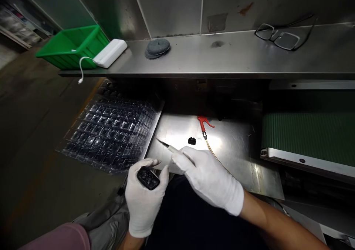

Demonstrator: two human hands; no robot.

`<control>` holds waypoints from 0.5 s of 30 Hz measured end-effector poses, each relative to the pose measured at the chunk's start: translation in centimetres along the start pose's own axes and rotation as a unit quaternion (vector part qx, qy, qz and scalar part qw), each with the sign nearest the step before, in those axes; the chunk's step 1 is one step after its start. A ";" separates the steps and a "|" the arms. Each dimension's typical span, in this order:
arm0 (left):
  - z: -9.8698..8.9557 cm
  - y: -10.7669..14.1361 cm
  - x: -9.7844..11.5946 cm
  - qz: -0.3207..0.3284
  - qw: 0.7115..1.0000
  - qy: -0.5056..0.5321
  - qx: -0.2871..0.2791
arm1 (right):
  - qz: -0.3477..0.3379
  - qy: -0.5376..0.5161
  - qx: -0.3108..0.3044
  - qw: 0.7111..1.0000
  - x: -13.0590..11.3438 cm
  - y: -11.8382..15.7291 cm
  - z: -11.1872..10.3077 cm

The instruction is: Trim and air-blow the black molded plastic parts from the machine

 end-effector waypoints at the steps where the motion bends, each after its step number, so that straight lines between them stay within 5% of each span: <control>1: 0.0 0.0 0.0 0.013 1.000 -0.004 0.003 | 0.023 -0.005 0.005 1.000 0.6 0.1 -0.1; 7: -0.1 0.1 0.1 0.040 0.999 0.005 0.010 | 0.072 -0.023 -0.007 0.997 2.6 0.4 0.6; 15: 0.3 -0.1 -0.4 -0.059 0.991 0.095 -0.070 | 0.073 -0.021 -0.014 0.997 3.4 0.5 0.8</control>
Point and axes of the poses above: each hand's wrist, its own y-axis away from the middle knuckle, its own z-axis out of the palm, x = y × z, the point moved 7 cm from there along -y, towards the middle knuckle, and after that the axes turned 9 degrees about -x, right-handed, at the moved point
